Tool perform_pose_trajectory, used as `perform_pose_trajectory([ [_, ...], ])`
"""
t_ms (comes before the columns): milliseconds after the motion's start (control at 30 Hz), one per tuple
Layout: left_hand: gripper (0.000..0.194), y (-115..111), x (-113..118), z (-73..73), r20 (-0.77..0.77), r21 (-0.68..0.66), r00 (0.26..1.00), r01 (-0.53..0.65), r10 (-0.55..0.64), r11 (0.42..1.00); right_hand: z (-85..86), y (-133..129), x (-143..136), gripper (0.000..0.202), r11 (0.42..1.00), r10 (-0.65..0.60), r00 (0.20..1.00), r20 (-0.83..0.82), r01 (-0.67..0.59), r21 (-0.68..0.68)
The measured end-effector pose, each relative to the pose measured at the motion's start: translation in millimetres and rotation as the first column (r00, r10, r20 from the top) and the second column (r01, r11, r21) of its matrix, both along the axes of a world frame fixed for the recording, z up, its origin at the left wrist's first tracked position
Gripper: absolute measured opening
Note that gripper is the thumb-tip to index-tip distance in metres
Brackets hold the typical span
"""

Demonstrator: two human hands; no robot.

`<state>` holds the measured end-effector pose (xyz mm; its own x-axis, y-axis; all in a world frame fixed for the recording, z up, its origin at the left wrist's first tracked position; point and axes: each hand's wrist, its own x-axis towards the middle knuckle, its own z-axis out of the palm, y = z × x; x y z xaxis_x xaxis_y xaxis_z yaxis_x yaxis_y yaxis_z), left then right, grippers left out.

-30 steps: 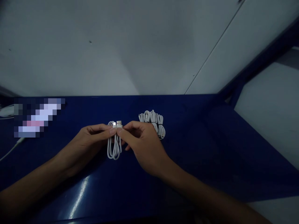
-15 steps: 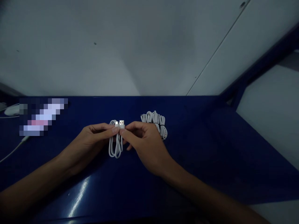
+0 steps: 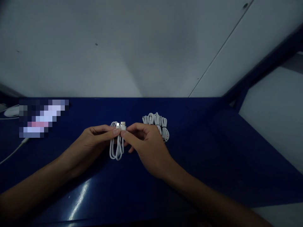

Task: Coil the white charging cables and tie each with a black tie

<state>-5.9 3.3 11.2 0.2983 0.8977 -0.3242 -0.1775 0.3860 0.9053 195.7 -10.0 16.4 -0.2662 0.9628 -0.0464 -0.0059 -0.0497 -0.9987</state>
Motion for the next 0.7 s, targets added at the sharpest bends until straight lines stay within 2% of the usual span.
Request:
perform_pose_trajectory([
  [333, 0.013, 0.9, 1.3, -2.0, 0.001, 0.019, 1.0, -0.01, 0.01, 1.0, 2.2, -0.9, 0.0, 0.012, 0.999, -0.008, 1.0, -0.013, 0.009, 0.031],
  [700, 0.01, -1.1, -0.2, -1.6, 0.013, 0.002, 1.0, -0.018, 0.018, 1.0, 7.6, -3.2, -1.8, 0.007, 1.0, -0.029, 0.999, 0.018, 0.029, -0.001],
])
